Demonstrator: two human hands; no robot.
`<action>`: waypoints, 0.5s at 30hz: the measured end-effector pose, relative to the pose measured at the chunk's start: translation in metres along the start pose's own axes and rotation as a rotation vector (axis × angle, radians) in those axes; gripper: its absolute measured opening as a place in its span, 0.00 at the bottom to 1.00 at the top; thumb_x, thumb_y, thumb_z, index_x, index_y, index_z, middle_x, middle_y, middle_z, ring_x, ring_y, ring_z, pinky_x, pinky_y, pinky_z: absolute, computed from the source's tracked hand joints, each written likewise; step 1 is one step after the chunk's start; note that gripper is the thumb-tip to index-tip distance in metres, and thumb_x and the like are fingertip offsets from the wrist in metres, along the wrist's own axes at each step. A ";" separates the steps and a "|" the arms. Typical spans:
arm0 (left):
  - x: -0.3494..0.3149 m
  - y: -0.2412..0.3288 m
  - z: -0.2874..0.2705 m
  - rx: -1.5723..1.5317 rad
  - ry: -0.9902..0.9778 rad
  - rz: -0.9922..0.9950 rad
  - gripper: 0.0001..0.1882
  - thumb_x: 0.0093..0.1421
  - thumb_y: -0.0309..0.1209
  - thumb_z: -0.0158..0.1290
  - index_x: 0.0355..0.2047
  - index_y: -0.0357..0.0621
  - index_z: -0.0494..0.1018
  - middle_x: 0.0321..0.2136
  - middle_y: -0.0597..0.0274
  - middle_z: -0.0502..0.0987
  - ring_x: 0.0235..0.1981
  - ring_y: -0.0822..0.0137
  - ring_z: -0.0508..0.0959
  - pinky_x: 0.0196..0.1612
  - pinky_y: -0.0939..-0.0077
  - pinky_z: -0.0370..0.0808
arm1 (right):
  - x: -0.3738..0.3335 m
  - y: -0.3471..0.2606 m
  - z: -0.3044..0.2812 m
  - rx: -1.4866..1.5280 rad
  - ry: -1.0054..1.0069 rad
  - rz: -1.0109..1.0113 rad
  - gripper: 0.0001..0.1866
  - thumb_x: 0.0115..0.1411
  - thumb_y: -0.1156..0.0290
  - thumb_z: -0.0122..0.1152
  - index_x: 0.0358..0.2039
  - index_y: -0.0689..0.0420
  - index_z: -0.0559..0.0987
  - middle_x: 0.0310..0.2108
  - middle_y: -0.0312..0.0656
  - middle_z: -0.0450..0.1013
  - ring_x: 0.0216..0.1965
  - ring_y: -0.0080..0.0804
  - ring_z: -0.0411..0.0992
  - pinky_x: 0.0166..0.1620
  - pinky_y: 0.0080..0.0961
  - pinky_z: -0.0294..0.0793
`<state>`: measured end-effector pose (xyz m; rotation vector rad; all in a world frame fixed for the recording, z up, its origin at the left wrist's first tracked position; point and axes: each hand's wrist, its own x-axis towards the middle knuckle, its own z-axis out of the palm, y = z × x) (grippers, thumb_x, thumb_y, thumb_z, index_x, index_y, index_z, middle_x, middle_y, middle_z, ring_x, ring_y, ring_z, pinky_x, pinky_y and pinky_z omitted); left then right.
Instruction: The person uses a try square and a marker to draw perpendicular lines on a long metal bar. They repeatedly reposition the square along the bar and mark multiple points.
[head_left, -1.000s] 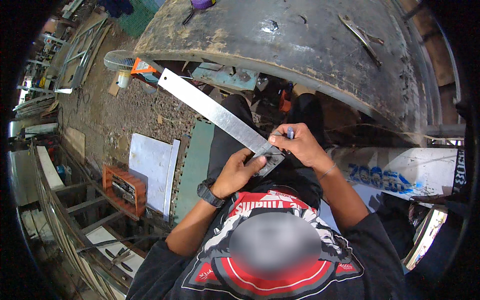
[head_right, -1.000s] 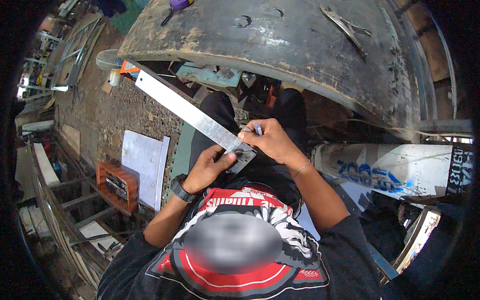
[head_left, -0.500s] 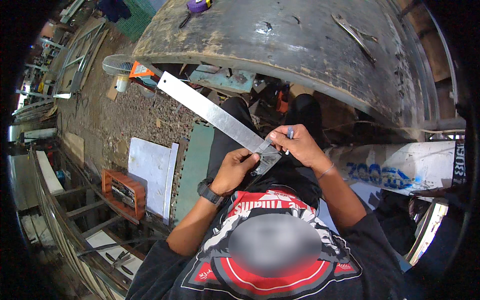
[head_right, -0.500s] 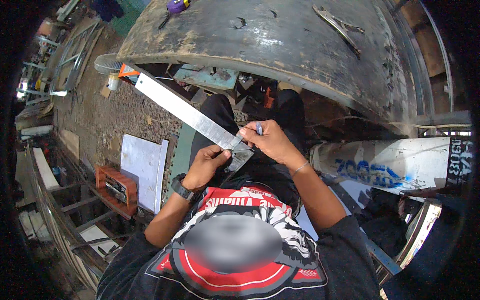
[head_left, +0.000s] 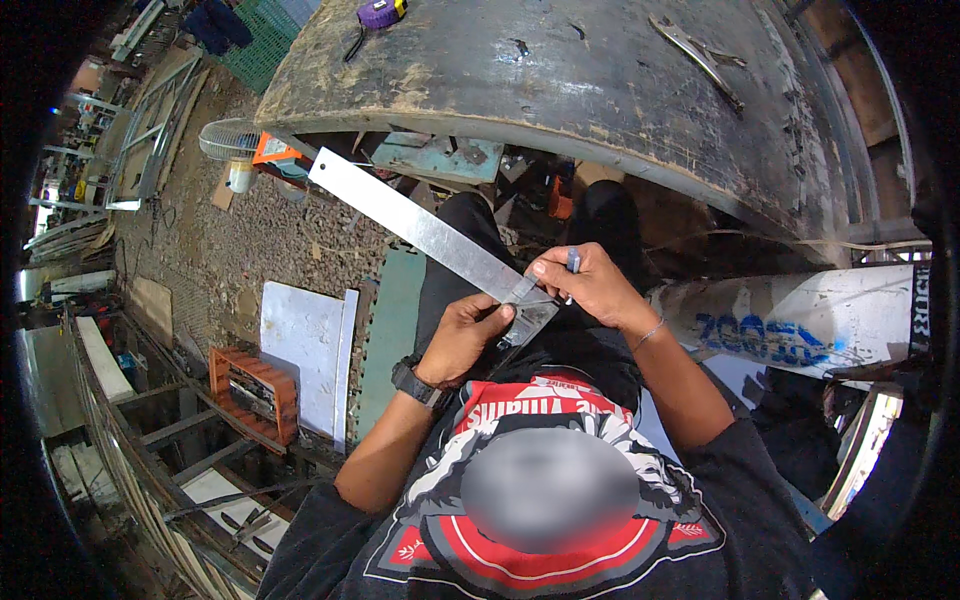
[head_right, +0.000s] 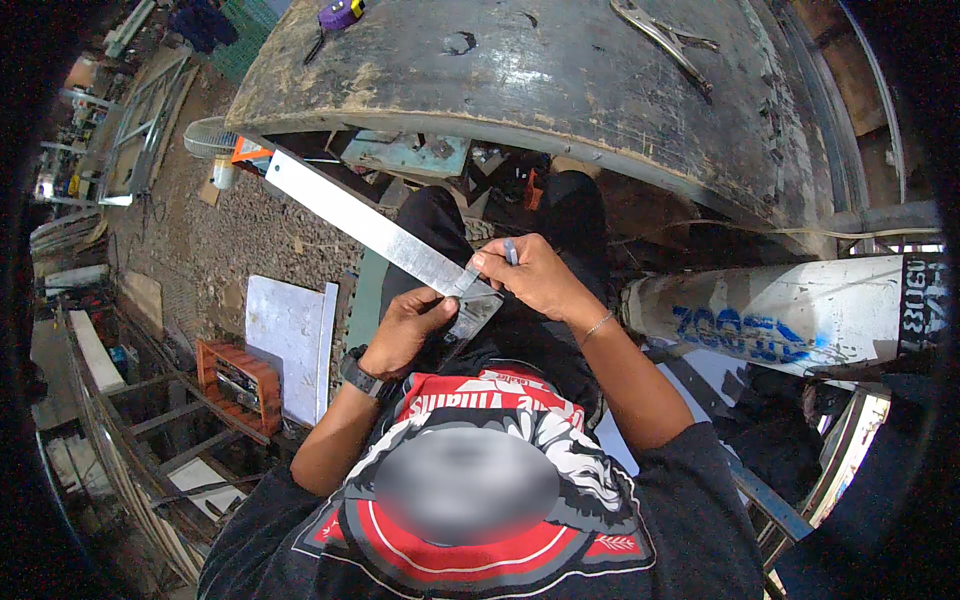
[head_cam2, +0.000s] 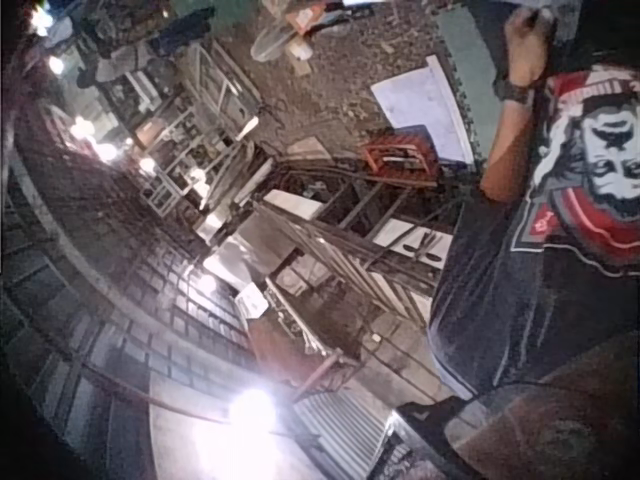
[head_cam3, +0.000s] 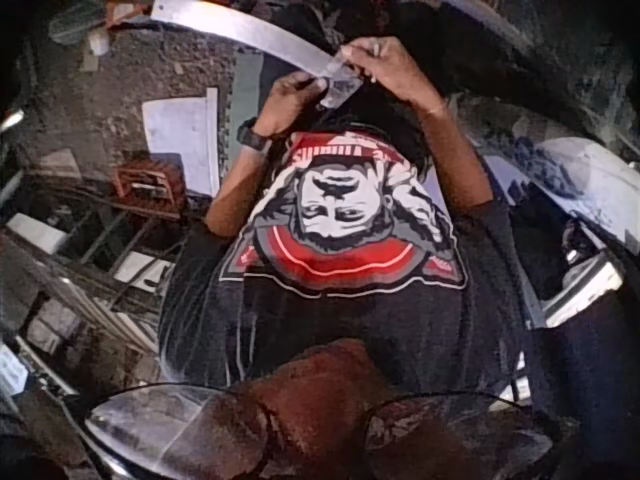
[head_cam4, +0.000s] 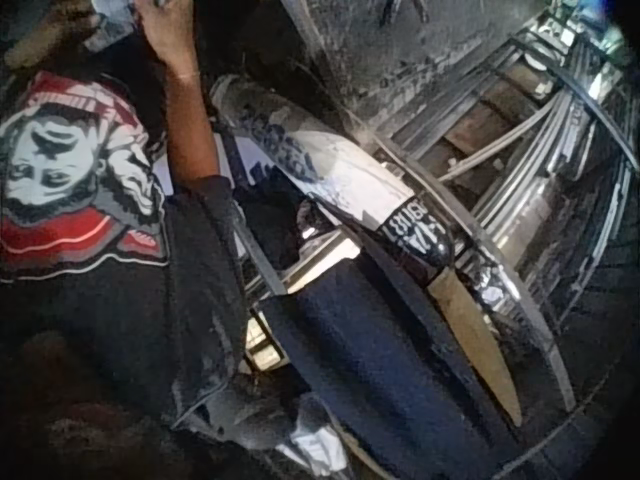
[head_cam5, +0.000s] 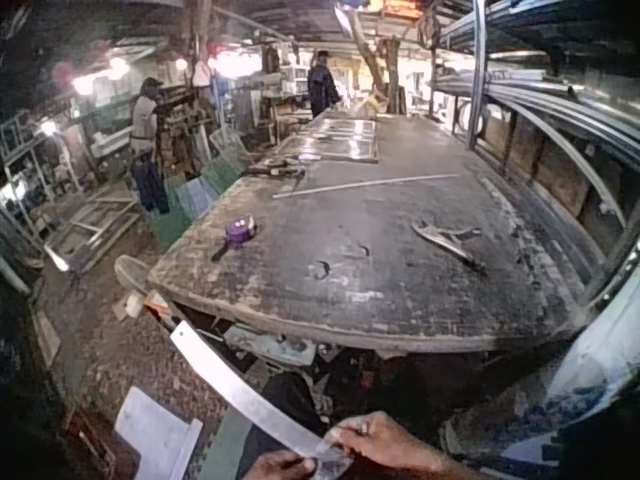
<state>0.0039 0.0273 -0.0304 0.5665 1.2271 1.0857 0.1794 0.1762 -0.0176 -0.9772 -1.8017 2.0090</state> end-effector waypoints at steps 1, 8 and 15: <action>-0.001 0.000 0.000 -0.009 -0.002 -0.013 0.12 0.67 0.29 0.55 0.47 0.34 0.79 0.40 0.67 0.81 0.38 0.78 0.75 0.45 0.80 0.72 | 0.000 0.000 0.000 -0.002 -0.002 -0.007 0.17 0.66 0.61 0.61 0.27 0.63 0.82 0.19 0.29 0.70 0.24 0.15 0.64 0.28 0.21 0.64; 0.001 -0.001 -0.002 0.042 -0.018 -0.010 0.12 0.68 0.26 0.53 0.49 0.32 0.77 0.41 0.66 0.81 0.38 0.79 0.75 0.44 0.82 0.73 | 0.001 0.003 -0.001 -0.007 -0.006 -0.012 0.17 0.66 0.61 0.61 0.28 0.63 0.82 0.19 0.29 0.70 0.24 0.15 0.64 0.28 0.21 0.64; -0.001 -0.002 -0.004 0.024 -0.023 -0.009 0.12 0.68 0.27 0.53 0.48 0.33 0.78 0.39 0.67 0.81 0.36 0.79 0.75 0.42 0.83 0.72 | 0.000 0.001 0.000 0.025 -0.017 0.006 0.16 0.66 0.61 0.61 0.30 0.63 0.83 0.20 0.29 0.70 0.24 0.15 0.65 0.29 0.20 0.64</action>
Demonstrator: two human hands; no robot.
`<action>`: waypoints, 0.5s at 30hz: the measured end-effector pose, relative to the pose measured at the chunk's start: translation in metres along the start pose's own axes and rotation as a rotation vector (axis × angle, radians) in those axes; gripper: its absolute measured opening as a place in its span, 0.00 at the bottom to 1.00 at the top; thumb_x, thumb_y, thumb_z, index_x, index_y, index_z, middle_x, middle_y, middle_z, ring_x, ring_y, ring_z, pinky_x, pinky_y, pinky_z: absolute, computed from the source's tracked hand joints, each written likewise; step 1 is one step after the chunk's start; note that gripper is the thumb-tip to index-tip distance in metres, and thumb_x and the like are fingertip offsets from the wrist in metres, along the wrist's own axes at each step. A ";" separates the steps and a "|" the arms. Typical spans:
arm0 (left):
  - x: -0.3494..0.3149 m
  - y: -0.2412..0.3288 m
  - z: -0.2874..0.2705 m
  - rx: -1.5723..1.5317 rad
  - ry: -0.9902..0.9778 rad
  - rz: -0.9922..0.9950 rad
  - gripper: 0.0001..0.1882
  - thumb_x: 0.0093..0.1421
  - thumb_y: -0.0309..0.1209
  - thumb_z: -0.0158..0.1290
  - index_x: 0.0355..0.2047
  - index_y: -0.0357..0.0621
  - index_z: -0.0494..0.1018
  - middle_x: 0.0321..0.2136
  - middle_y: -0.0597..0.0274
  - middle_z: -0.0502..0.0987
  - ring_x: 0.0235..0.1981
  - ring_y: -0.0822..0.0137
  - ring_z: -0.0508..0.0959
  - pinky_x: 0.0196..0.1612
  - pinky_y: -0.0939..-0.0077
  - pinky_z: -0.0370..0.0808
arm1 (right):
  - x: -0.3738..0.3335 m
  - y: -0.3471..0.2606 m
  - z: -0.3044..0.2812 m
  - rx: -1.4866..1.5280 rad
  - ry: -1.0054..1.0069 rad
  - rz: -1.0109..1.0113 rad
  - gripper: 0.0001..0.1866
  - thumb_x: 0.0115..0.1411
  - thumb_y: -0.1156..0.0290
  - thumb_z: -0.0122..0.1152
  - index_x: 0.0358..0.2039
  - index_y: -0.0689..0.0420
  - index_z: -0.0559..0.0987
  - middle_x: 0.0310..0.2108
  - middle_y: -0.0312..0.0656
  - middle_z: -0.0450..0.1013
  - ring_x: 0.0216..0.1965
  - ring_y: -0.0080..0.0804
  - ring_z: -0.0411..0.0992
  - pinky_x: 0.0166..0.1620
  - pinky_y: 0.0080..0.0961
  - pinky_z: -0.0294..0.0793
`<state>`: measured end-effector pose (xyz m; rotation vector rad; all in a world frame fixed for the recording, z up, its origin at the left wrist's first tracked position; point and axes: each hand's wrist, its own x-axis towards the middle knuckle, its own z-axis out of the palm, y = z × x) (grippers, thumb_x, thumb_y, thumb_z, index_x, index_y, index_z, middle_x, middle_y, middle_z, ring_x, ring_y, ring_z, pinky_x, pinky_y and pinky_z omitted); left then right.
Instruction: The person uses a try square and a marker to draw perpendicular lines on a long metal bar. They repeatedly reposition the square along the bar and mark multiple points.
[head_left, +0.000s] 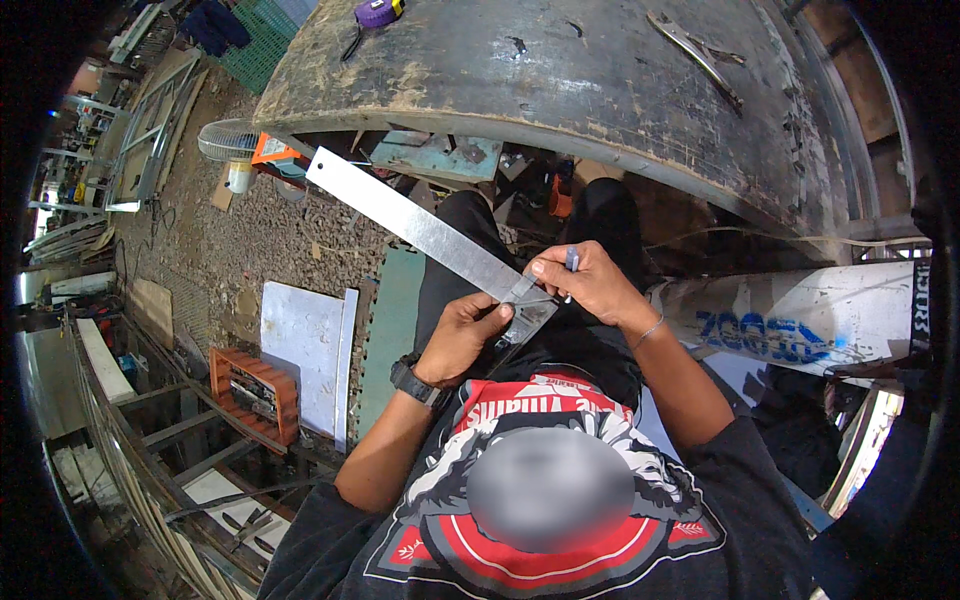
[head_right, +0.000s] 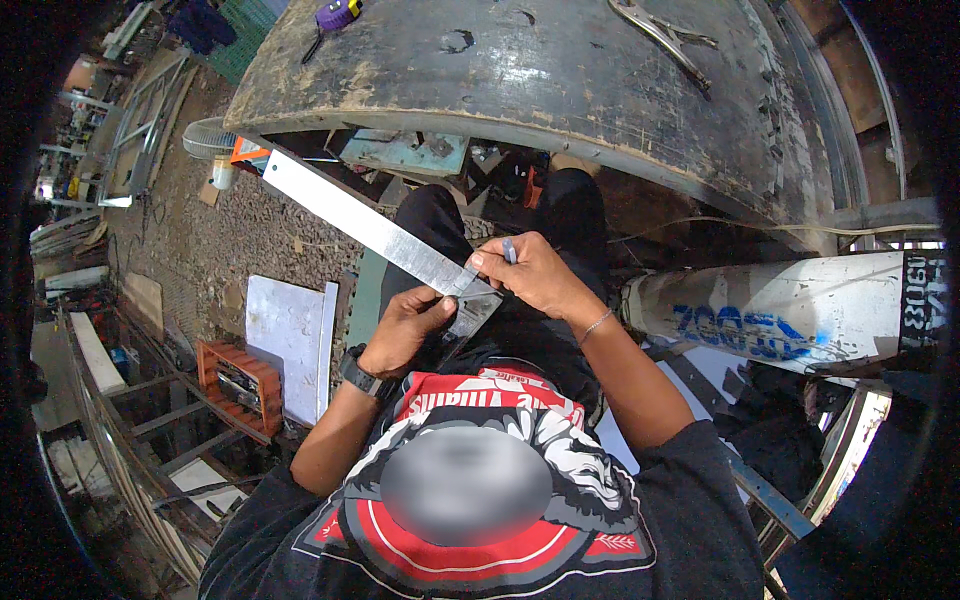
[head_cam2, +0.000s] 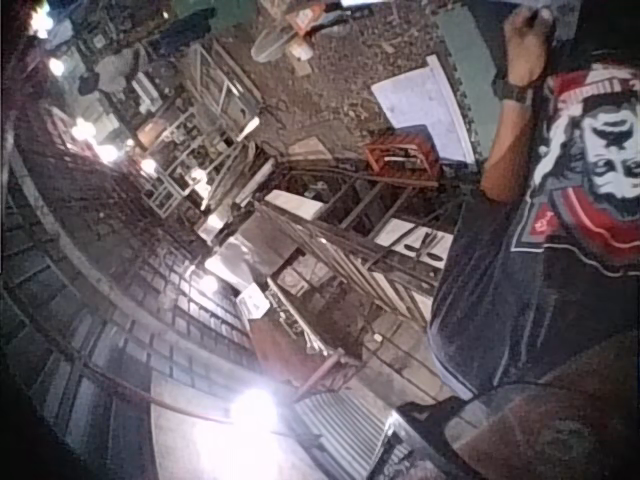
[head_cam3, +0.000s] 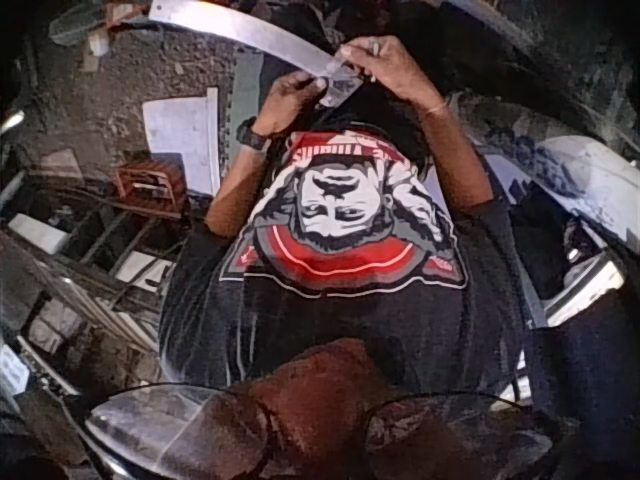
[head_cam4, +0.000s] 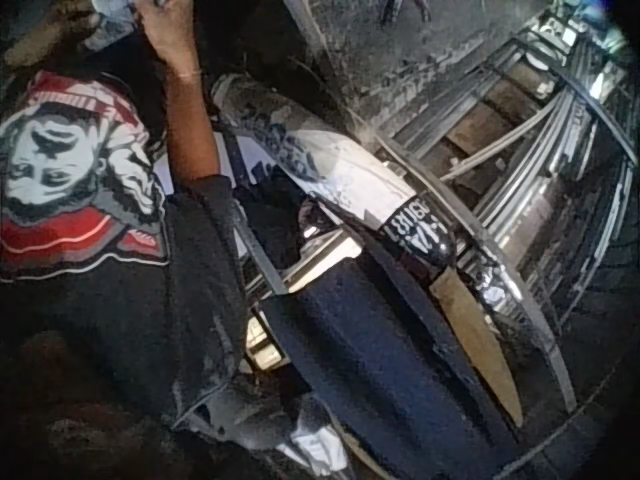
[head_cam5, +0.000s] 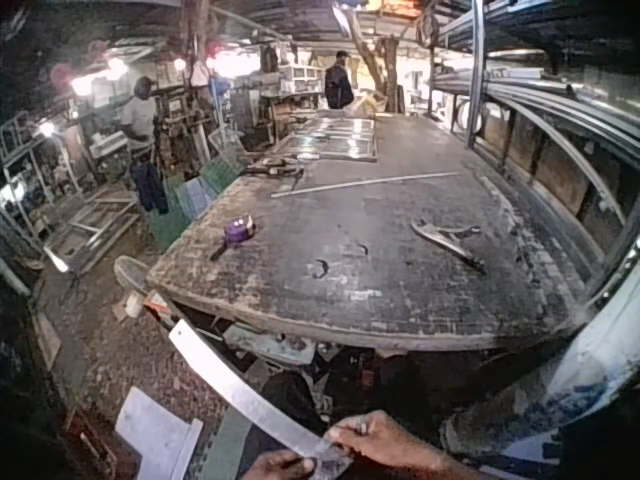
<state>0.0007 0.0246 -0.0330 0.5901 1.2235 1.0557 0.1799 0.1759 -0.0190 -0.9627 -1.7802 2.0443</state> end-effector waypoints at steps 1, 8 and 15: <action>0.000 0.000 0.000 0.005 0.001 0.002 0.12 0.68 0.27 0.53 0.48 0.33 0.78 0.39 0.67 0.81 0.36 0.79 0.75 0.42 0.83 0.72 | 0.000 0.000 0.000 -0.001 -0.002 -0.002 0.16 0.66 0.61 0.61 0.30 0.63 0.83 0.20 0.29 0.70 0.24 0.15 0.65 0.28 0.20 0.64; 0.002 -0.003 -0.001 0.020 -0.005 0.028 0.12 0.68 0.27 0.54 0.48 0.32 0.78 0.39 0.68 0.81 0.37 0.79 0.75 0.42 0.83 0.72 | 0.000 0.002 0.000 -0.006 0.004 -0.003 0.16 0.66 0.60 0.63 0.32 0.63 0.84 0.19 0.30 0.71 0.23 0.15 0.64 0.27 0.20 0.63; 0.001 -0.001 -0.001 0.035 0.012 0.039 0.10 0.67 0.28 0.55 0.44 0.34 0.80 0.35 0.71 0.80 0.34 0.80 0.73 0.40 0.82 0.70 | 0.003 0.006 -0.004 -0.062 -0.021 0.028 0.18 0.68 0.57 0.59 0.37 0.62 0.83 0.22 0.32 0.74 0.23 0.16 0.66 0.27 0.18 0.66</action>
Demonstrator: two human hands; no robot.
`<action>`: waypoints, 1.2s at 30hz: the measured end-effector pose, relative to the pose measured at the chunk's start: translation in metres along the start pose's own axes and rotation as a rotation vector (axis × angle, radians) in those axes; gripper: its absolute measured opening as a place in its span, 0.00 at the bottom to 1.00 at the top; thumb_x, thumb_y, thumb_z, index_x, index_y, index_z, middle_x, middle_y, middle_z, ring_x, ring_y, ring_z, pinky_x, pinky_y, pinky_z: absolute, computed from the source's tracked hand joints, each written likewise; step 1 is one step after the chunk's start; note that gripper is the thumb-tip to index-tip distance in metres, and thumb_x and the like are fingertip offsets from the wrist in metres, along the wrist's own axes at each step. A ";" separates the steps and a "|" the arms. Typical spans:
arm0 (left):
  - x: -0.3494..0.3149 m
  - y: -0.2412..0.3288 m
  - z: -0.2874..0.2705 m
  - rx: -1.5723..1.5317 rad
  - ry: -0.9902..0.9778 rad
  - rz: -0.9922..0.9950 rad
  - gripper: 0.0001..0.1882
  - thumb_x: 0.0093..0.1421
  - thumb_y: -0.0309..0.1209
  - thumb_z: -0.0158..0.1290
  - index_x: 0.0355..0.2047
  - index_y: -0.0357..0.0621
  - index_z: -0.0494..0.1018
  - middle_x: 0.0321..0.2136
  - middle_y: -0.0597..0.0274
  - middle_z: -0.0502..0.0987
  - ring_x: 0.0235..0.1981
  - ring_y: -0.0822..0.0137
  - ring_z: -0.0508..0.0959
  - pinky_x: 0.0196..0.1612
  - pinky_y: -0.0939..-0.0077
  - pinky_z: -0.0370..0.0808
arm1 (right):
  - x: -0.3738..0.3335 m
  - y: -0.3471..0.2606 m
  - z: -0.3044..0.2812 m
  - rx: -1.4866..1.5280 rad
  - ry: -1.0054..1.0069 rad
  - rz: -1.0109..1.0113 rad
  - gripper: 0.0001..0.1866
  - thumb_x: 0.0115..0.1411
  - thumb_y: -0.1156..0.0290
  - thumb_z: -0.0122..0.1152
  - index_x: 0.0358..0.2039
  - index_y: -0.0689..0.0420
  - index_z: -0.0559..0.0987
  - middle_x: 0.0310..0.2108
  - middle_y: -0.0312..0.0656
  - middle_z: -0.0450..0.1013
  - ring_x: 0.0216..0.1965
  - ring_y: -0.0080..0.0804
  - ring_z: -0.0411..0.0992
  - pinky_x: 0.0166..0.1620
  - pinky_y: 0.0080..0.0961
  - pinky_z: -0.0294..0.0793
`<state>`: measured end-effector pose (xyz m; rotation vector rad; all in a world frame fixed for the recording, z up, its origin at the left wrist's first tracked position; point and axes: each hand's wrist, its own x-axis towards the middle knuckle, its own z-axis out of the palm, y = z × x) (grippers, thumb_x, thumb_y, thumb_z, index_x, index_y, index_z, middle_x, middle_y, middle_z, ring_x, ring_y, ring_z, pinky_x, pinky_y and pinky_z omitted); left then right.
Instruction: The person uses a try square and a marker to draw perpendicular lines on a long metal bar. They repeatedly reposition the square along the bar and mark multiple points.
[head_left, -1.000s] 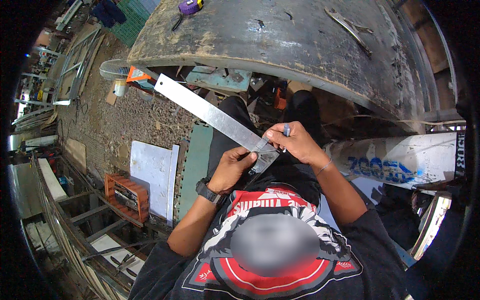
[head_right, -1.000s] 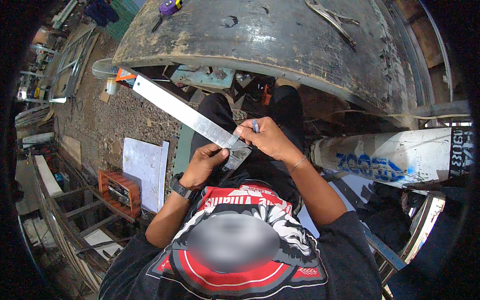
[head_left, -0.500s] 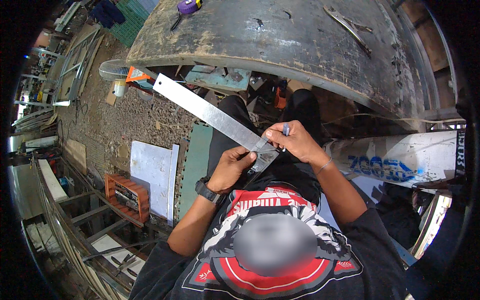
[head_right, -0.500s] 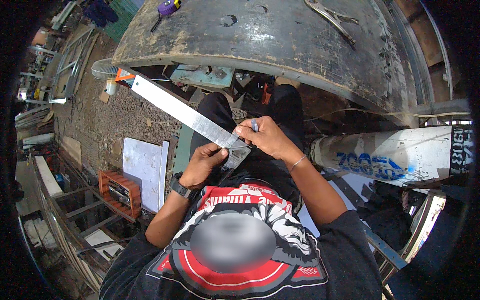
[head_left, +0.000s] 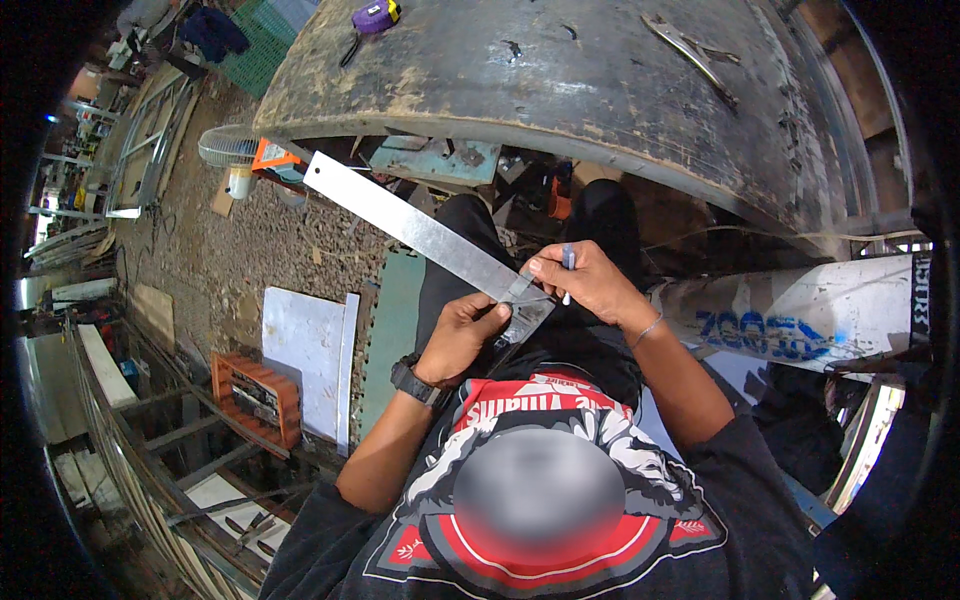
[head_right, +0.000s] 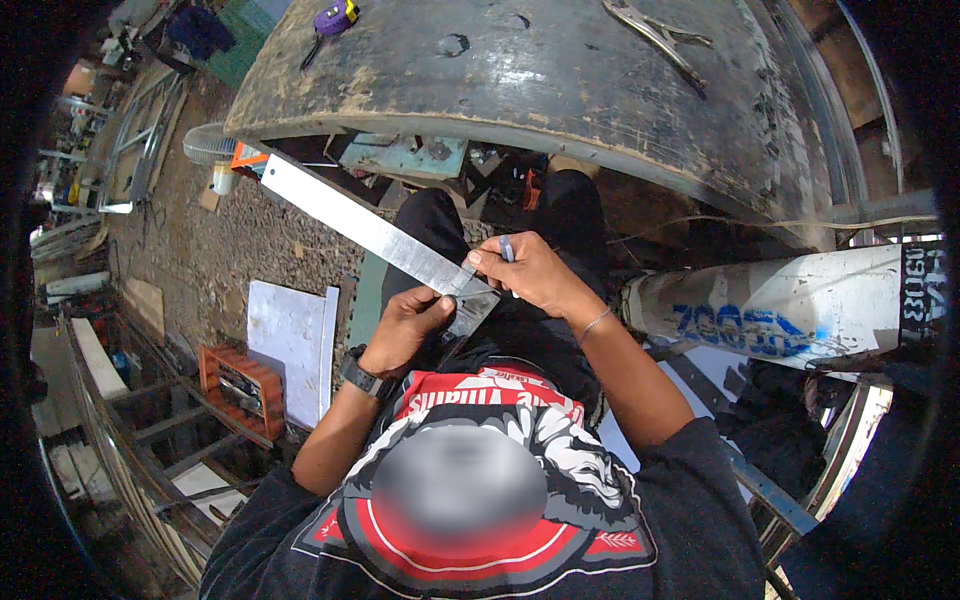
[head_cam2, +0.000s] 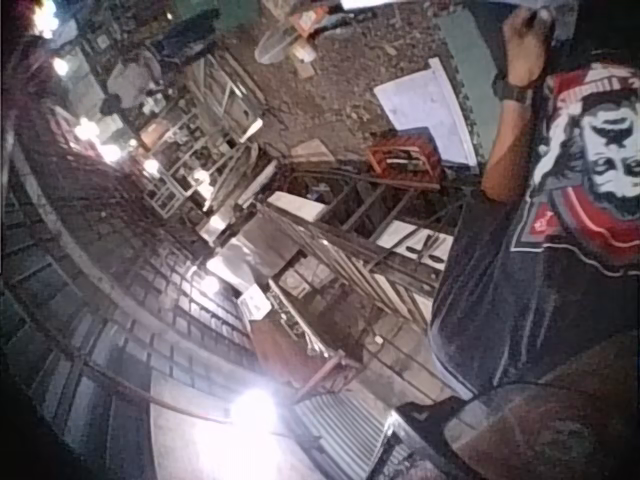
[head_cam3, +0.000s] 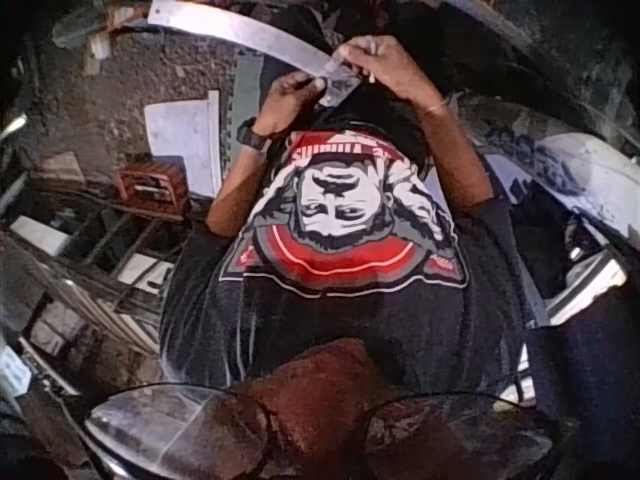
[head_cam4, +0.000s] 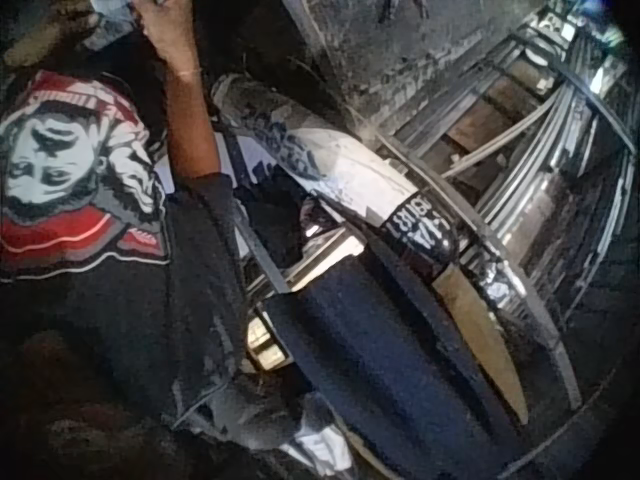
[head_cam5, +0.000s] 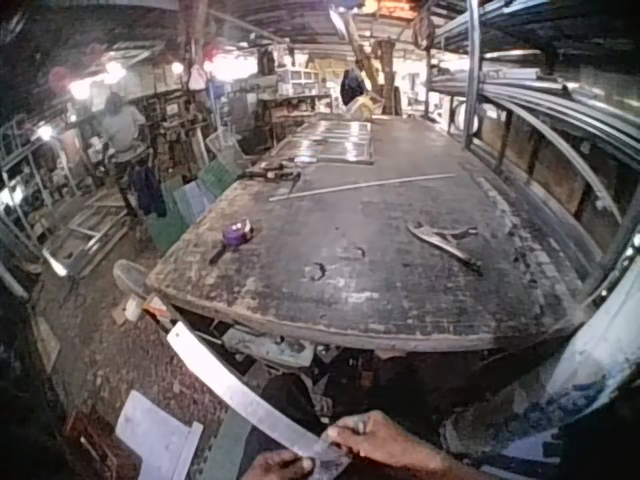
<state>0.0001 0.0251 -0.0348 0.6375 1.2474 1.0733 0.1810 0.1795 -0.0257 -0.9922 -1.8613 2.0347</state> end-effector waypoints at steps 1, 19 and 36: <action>0.001 0.001 0.000 0.018 0.002 0.005 0.10 0.67 0.27 0.55 0.44 0.33 0.79 0.36 0.70 0.80 0.35 0.80 0.73 0.41 0.82 0.71 | 0.000 -0.003 -0.002 0.048 0.024 -0.031 0.19 0.69 0.56 0.57 0.40 0.62 0.82 0.23 0.34 0.75 0.23 0.17 0.68 0.28 0.18 0.68; 0.002 -0.006 0.001 0.052 0.050 0.015 0.08 0.66 0.29 0.56 0.39 0.35 0.80 0.32 0.72 0.79 0.34 0.79 0.73 0.40 0.80 0.69 | 0.017 -0.095 -0.137 -0.472 0.628 -0.273 0.14 0.68 0.66 0.59 0.50 0.59 0.80 0.36 0.37 0.76 0.31 0.17 0.66 0.37 0.20 0.70; -0.007 0.003 0.003 0.053 0.019 0.034 0.09 0.67 0.31 0.56 0.37 0.37 0.80 0.29 0.75 0.76 0.30 0.81 0.70 0.35 0.83 0.66 | 0.069 -0.099 -0.149 -1.160 0.789 -0.384 0.12 0.70 0.59 0.50 0.43 0.52 0.75 0.36 0.51 0.78 0.40 0.58 0.76 0.39 0.53 0.75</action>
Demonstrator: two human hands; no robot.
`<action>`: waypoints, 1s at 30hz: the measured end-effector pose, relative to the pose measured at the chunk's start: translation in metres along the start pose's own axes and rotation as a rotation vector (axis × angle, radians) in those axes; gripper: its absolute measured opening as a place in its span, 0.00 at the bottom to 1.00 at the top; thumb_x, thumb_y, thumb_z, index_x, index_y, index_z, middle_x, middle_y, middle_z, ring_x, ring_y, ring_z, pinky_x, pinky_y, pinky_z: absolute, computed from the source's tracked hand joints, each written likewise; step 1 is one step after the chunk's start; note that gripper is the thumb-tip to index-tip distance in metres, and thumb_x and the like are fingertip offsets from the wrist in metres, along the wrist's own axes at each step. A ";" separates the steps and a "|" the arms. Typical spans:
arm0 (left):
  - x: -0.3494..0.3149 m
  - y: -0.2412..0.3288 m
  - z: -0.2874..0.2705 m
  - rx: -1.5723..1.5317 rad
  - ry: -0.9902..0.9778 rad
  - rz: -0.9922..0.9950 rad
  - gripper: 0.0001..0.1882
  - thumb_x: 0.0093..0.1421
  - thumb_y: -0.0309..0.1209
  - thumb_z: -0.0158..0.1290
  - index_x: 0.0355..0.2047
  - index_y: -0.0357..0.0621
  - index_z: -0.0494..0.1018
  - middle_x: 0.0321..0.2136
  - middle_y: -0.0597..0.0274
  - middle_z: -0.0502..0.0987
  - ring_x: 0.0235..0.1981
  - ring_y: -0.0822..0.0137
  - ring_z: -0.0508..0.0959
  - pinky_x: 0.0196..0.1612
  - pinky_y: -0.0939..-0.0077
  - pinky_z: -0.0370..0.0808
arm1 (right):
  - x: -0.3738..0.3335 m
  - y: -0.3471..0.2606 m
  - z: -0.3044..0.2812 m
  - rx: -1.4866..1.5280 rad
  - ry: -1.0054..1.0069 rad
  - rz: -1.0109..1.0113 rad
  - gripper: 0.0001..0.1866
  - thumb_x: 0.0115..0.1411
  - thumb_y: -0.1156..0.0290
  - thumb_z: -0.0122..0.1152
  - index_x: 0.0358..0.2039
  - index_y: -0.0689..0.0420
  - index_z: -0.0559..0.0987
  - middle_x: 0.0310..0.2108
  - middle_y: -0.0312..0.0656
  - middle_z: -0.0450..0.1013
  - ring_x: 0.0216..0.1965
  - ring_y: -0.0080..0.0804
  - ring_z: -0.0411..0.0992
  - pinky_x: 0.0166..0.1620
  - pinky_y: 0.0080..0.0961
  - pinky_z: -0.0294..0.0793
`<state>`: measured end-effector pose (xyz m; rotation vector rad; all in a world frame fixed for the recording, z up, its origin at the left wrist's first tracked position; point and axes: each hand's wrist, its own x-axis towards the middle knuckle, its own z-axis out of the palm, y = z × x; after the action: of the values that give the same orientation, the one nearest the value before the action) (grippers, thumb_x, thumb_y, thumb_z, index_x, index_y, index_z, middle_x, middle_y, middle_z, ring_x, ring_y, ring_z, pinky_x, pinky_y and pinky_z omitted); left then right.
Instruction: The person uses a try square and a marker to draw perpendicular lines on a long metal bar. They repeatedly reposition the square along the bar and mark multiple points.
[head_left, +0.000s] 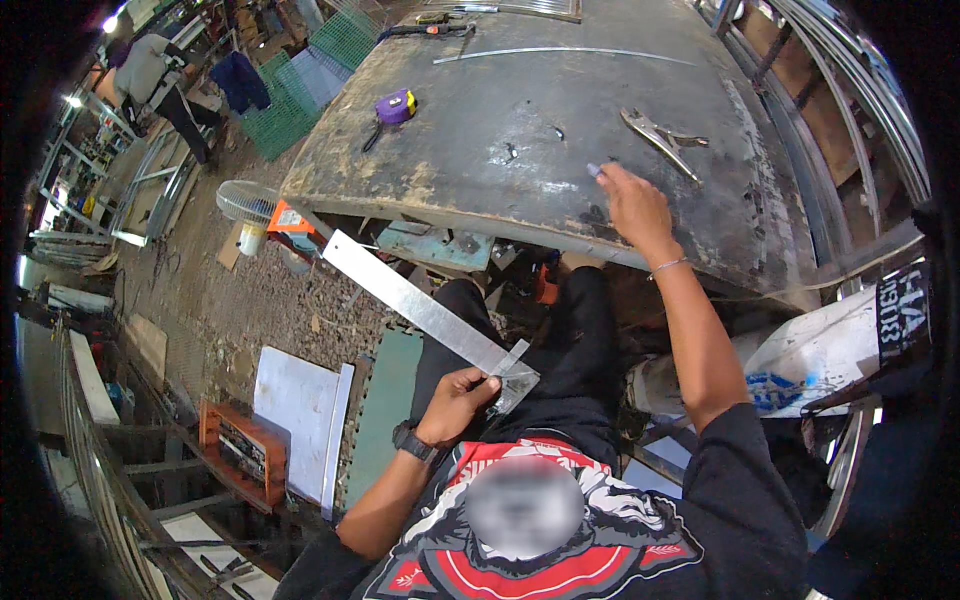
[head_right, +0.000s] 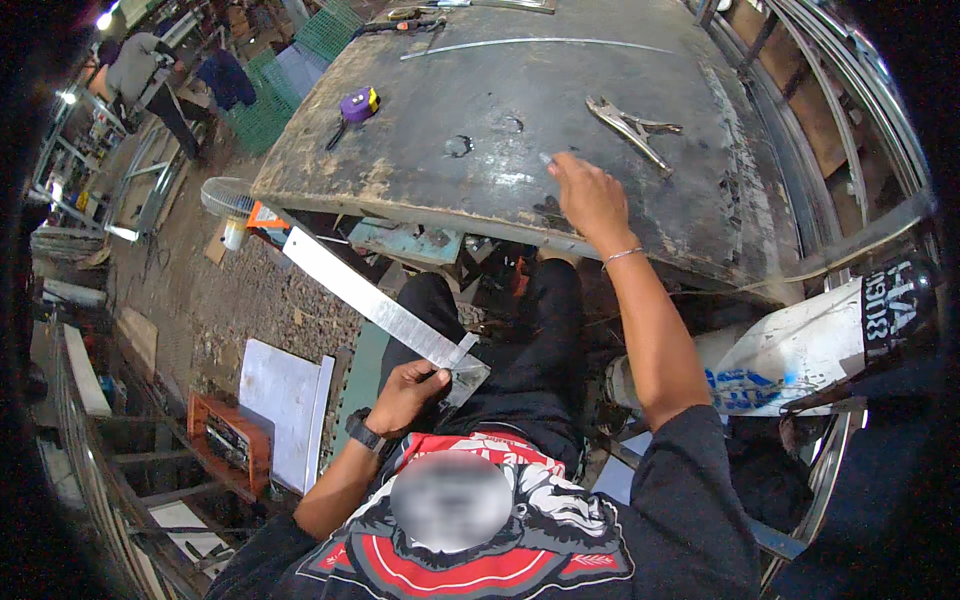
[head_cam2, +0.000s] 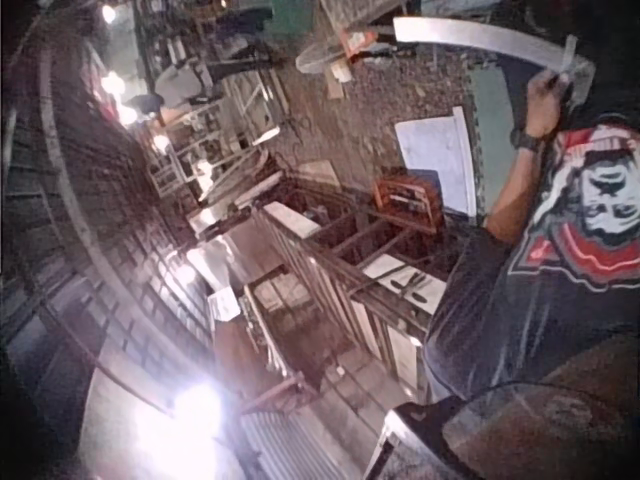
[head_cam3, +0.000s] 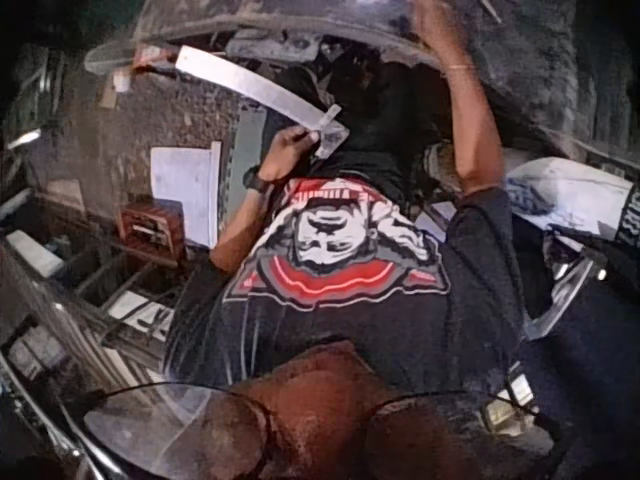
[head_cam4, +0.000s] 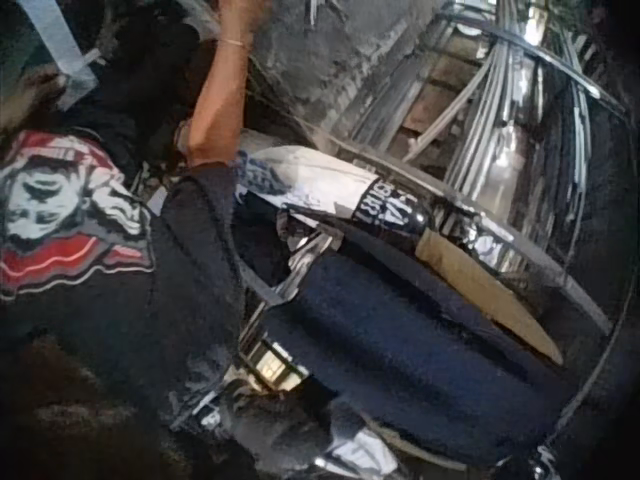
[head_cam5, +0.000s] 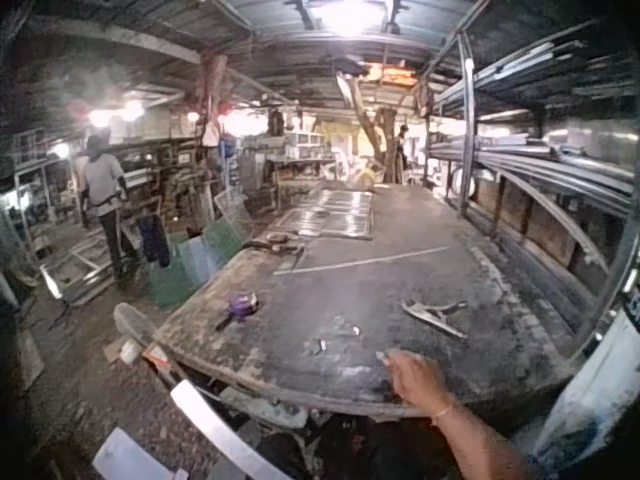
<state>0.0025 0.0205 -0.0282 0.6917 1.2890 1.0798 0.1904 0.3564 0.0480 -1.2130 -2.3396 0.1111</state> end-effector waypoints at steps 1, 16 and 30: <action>0.000 0.000 0.001 -0.022 -0.004 0.016 0.09 0.67 0.32 0.57 0.35 0.37 0.80 0.27 0.76 0.75 0.29 0.81 0.69 0.33 0.82 0.65 | 0.001 0.001 0.000 0.004 0.007 -0.006 0.12 0.70 0.59 0.50 0.43 0.51 0.75 0.36 0.51 0.78 0.40 0.58 0.76 0.39 0.53 0.75; 0.003 -0.005 -0.001 0.063 0.013 0.001 0.10 0.67 0.31 0.56 0.34 0.35 0.79 0.27 0.75 0.75 0.30 0.81 0.69 0.36 0.81 0.66 | 0.016 0.029 -0.003 -0.315 -0.186 0.117 0.15 0.60 0.73 0.59 0.47 0.60 0.73 0.40 0.56 0.77 0.46 0.59 0.75 0.47 0.50 0.75; 0.005 -0.005 0.002 -0.015 0.042 0.040 0.10 0.67 0.31 0.56 0.36 0.35 0.79 0.26 0.76 0.73 0.28 0.81 0.67 0.32 0.82 0.65 | -0.050 0.020 -0.044 0.685 -0.196 0.417 0.19 0.67 0.69 0.57 0.56 0.60 0.77 0.30 0.38 0.77 0.26 0.21 0.71 0.29 0.21 0.71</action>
<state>0.0057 0.0237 -0.0345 0.6895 1.3065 1.1399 0.2493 0.3221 0.0607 -1.3236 -1.8891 1.1122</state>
